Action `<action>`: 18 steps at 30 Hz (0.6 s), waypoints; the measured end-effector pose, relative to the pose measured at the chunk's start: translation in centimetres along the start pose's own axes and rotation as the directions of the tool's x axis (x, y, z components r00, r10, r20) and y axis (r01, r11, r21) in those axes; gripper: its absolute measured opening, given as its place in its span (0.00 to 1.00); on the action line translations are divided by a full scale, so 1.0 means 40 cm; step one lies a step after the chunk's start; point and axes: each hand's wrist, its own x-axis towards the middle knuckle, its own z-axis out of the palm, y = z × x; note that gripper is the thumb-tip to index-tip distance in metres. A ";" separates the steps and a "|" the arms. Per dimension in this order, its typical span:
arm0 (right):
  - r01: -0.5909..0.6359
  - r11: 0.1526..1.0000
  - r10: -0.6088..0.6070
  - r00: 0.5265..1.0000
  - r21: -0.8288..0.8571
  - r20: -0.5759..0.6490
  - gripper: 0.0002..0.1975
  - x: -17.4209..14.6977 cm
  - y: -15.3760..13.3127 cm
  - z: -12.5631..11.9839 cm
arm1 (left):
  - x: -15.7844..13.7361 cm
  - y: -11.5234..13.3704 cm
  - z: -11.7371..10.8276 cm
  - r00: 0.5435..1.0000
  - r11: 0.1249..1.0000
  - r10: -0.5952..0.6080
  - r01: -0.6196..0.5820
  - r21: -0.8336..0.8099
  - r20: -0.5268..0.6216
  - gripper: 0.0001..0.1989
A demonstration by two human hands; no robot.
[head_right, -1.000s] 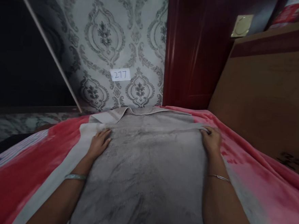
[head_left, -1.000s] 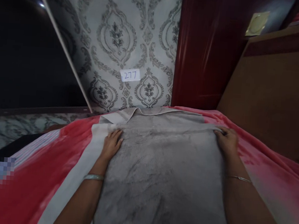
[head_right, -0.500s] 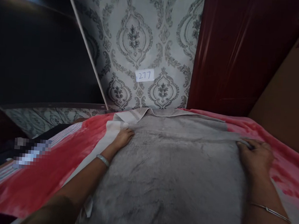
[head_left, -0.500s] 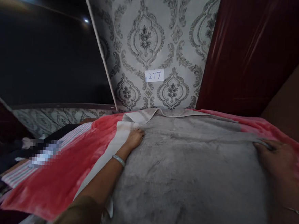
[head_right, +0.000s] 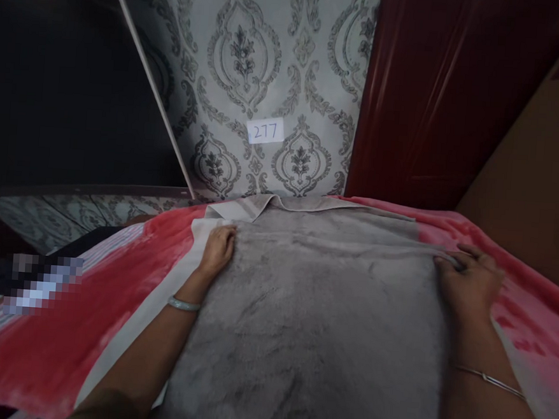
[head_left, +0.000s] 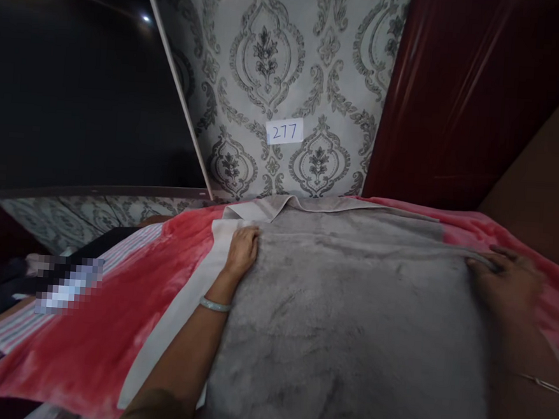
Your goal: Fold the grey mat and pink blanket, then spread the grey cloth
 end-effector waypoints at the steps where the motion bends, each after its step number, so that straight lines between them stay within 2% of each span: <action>1: 0.017 1.000 -0.017 1.000 0.013 0.007 0.08 0.001 0.000 0.000 | -0.002 -0.001 -0.005 1.000 1.000 -0.018 0.018 0.003 -0.015 0.12; 7: -0.024 0.998 0.031 0.993 -0.060 0.110 0.06 0.002 0.004 0.000 | 0.001 -0.001 -0.007 0.995 0.996 -0.071 0.068 0.051 0.065 0.12; 14: 0.023 0.990 -0.011 0.996 -0.139 0.091 0.10 -0.005 0.027 0.009 | 0.013 -0.019 0.002 0.985 0.995 -0.024 0.006 0.101 0.173 0.16; 18: 0.054 0.987 -0.045 0.997 -0.154 0.061 0.12 -0.001 0.026 0.007 | 0.019 -0.029 -0.003 0.989 0.991 -0.021 0.002 0.132 0.149 0.15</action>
